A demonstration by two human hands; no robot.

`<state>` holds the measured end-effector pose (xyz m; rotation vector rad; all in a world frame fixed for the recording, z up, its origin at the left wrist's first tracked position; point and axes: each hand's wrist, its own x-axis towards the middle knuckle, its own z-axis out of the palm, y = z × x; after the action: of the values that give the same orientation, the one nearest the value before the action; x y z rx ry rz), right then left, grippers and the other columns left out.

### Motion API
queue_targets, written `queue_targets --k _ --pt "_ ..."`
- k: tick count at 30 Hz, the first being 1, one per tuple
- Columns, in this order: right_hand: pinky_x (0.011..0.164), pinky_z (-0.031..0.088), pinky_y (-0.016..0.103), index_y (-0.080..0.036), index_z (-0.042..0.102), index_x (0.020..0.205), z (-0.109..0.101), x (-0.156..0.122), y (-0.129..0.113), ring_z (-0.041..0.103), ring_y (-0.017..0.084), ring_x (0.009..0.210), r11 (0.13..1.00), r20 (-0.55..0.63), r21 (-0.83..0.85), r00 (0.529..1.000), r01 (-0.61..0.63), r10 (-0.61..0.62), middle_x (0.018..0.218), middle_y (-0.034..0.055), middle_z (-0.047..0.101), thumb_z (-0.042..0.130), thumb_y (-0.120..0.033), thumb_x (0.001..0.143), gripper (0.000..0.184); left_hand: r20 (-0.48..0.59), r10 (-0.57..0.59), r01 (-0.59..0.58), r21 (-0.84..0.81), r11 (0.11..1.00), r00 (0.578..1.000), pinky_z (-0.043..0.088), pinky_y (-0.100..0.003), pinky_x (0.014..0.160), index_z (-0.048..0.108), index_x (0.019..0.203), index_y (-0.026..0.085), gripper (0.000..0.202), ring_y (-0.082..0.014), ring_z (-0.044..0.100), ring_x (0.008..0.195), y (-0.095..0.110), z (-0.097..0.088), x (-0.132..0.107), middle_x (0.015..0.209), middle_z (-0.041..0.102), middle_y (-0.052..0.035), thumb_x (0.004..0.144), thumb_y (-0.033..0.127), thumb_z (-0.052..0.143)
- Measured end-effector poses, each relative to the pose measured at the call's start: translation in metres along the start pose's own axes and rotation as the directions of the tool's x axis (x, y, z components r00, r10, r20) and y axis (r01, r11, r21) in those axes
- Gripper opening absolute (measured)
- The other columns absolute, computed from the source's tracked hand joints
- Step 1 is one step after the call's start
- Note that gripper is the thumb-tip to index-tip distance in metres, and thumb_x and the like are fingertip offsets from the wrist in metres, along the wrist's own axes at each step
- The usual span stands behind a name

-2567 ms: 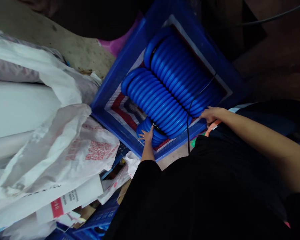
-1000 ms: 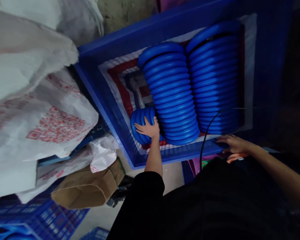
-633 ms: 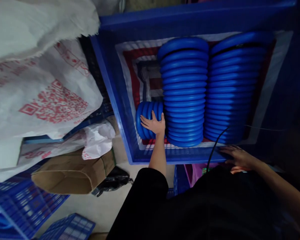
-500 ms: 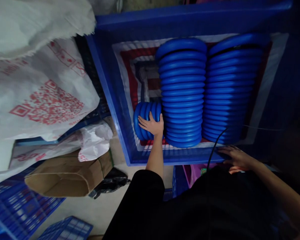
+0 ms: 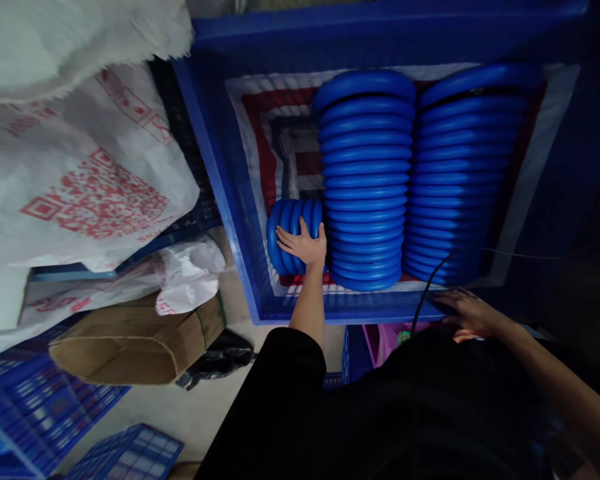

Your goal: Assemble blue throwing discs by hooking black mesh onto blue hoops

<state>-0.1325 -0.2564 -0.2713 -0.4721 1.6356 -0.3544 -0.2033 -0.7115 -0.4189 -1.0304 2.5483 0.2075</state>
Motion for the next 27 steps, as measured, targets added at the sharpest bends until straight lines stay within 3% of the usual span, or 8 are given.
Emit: queue_targets --k 6,10,12,17,23,27 --pt "0.127 0.026 0.064 -0.028 0.064 0.146 -0.004 0.003 -0.017 0.044 0.042 0.151 0.997 -0.017 -0.014 0.997 -0.076 0.076 0.161 0.0144 0.052 0.062 -0.054 0.088 0.063 -0.034 0.038 -0.037 0.029 0.999 0.999 0.007 -0.069 0.126 0.046 0.157 0.017 0.081 -0.0472 0.009 0.162 0.0 -0.002 -0.004 0.174 0.019 -0.0258 0.094 0.067 0.057" --pt "0.126 0.028 0.062 -0.026 0.059 0.151 -0.001 0.004 -0.023 0.046 0.04 0.15 0.995 -0.077 -0.011 0.993 -0.095 0.094 0.159 0.0165 0.054 0.063 -0.055 0.087 0.07 0.075 0.232 -0.236 0.052 0.97 0.97 0.006 -0.064 0.13 0.039 0.159 0.013 0.076 -0.0389 0.01 0.164 -0.005 -0.008 -0.015 0.173 0.026 -0.0238 0.09 0.03 0.066" --pt "0.125 0.029 0.061 -0.026 0.06 0.149 0.0 0.004 -0.025 0.047 0.04 0.149 0.996 -0.114 -0.012 0.99 -0.084 0.082 0.159 0.0165 0.054 0.065 -0.055 0.086 0.069 0.102 0.262 -0.269 0.057 0.961 0.96 0.008 -0.064 0.13 0.043 0.155 0.012 0.075 -0.0372 0.013 0.164 -0.006 -0.011 -0.017 0.17 0.032 -0.0244 0.084 0.018 0.066" --pt "0.118 0.04 0.056 -0.027 0.065 0.143 -0.001 0.008 -0.033 0.056 0.039 0.142 0.997 -0.189 -0.012 0.979 -0.078 0.075 0.152 0.0148 0.061 0.067 -0.043 0.087 0.058 0.092 0.265 -0.271 0.068 0.96 0.96 0.012 -0.07 0.127 0.042 0.152 0.013 0.074 -0.0393 0.017 0.163 -0.004 -0.019 -0.016 0.166 0.036 -0.028 0.082 0.016 0.067" --pt "0.104 0.048 0.05 -0.031 0.068 0.136 -0.003 0.018 -0.035 0.063 0.038 0.13 0.995 -0.178 0.005 0.979 -0.1 0.099 0.139 0.0112 0.07 0.072 -0.043 0.082 0.055 0.099 0.265 -0.272 0.066 0.96 0.959 0.018 -0.07 0.126 0.038 0.15 0.012 0.075 -0.0412 0.019 0.162 -0.009 -0.03 -0.02 0.163 0.038 -0.0292 0.08 0.015 0.065" --pt "0.101 0.049 0.049 -0.028 0.07 0.134 -0.005 0.022 -0.035 0.065 0.038 0.126 0.994 -0.175 0.061 0.98 -0.088 0.097 0.134 0.0116 0.071 0.075 -0.042 0.08 0.057 0.097 0.284 -0.289 0.049 0.956 0.954 0.026 -0.062 0.127 0.034 0.152 0.015 0.075 -0.035 0.042 0.154 -0.013 -0.043 -0.024 0.154 0.05 -0.0253 0.083 0.015 0.062"
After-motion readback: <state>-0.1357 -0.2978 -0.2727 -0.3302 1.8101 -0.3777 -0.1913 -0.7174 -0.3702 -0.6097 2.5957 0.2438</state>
